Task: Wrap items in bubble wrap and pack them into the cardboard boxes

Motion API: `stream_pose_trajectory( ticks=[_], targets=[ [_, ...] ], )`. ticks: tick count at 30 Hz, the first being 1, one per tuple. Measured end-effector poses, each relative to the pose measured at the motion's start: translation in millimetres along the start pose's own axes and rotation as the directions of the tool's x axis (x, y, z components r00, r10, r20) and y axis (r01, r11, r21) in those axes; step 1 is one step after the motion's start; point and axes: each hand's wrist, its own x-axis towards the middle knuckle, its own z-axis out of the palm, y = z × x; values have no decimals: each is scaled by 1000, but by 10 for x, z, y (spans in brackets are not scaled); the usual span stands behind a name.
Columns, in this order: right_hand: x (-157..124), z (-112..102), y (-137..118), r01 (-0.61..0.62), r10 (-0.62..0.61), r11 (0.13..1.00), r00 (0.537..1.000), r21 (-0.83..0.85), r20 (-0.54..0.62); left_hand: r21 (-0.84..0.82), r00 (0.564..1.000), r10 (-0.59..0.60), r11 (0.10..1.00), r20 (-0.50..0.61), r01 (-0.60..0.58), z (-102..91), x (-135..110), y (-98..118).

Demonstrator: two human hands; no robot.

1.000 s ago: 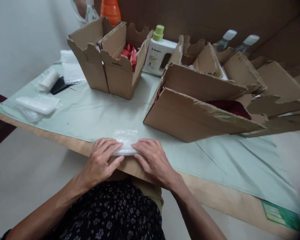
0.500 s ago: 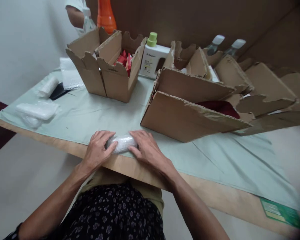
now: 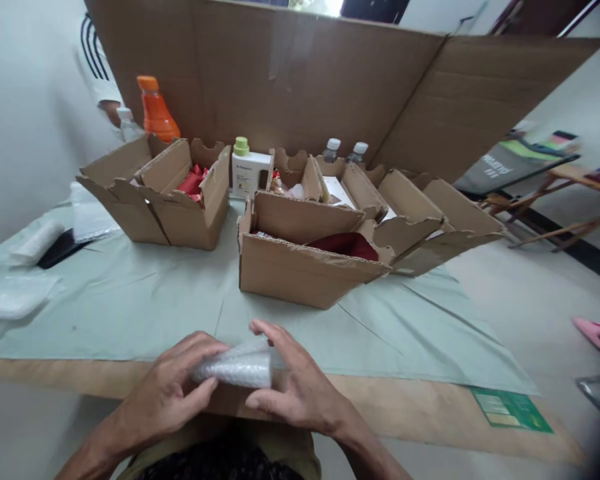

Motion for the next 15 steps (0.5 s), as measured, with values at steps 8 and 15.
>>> stream_pose_trajectory(
  ticks=[8,15],
  targets=[
    [-174,-428,15,-154,173,978,976,142,-133,446,898,375,861,-231,-245,-147,1028,208],
    [-588,-1267,-119,-35,11,996,966,-87,-257,418,803,446,866,-395,-275,2,1468,92]
  ],
)
